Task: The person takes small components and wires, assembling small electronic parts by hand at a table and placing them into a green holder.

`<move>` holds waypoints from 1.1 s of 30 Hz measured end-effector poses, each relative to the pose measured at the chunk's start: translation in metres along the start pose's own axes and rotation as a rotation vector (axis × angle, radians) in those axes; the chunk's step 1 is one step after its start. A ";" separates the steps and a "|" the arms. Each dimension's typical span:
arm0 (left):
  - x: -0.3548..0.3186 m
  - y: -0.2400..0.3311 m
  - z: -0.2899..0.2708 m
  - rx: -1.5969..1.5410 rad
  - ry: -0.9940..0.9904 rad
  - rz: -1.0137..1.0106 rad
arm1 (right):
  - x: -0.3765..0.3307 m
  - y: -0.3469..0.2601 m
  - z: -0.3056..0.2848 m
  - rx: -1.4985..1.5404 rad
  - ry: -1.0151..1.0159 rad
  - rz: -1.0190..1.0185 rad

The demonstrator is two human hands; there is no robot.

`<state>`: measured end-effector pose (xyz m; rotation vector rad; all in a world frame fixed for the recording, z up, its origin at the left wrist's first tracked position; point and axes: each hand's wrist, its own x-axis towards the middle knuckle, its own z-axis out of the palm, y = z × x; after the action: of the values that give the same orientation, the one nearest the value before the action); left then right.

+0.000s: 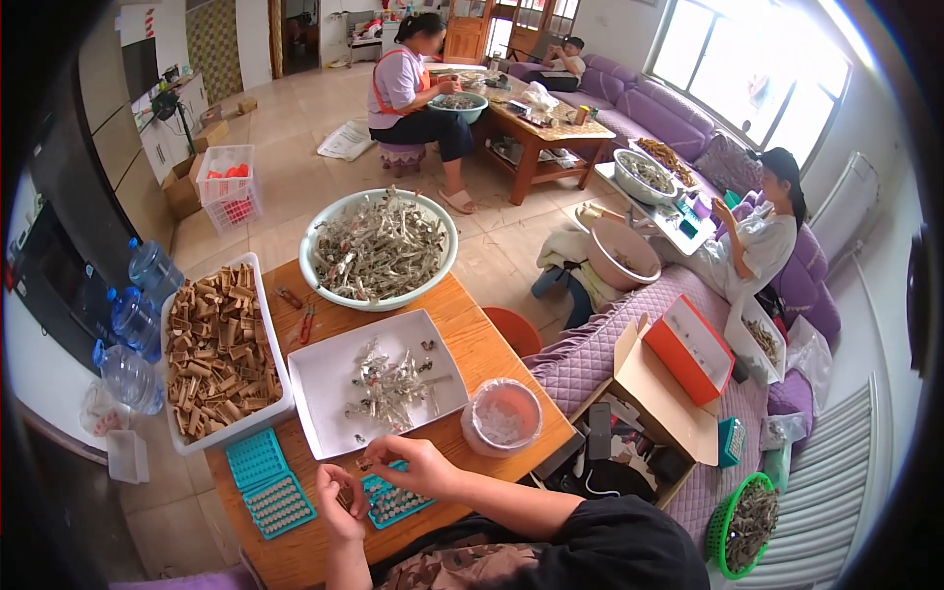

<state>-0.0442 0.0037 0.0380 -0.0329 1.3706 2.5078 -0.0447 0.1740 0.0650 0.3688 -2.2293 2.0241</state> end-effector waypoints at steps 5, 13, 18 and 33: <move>0.000 -0.007 -0.008 -0.089 0.092 -0.053 | -0.006 0.015 -0.001 0.024 0.002 0.031; 0.000 -0.011 0.006 0.011 0.314 -0.026 | -0.009 0.020 -0.001 0.458 -0.035 0.279; -0.004 -0.012 0.001 0.004 0.326 -0.067 | -0.010 0.027 0.001 0.486 -0.062 0.288; -0.009 -0.019 0.005 0.097 0.137 -0.055 | -0.011 0.030 0.001 0.617 -0.102 0.313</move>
<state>-0.0304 0.0156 0.0260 -0.2235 1.5211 2.4299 -0.0414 0.1769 0.0336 0.1749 -1.7407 2.9055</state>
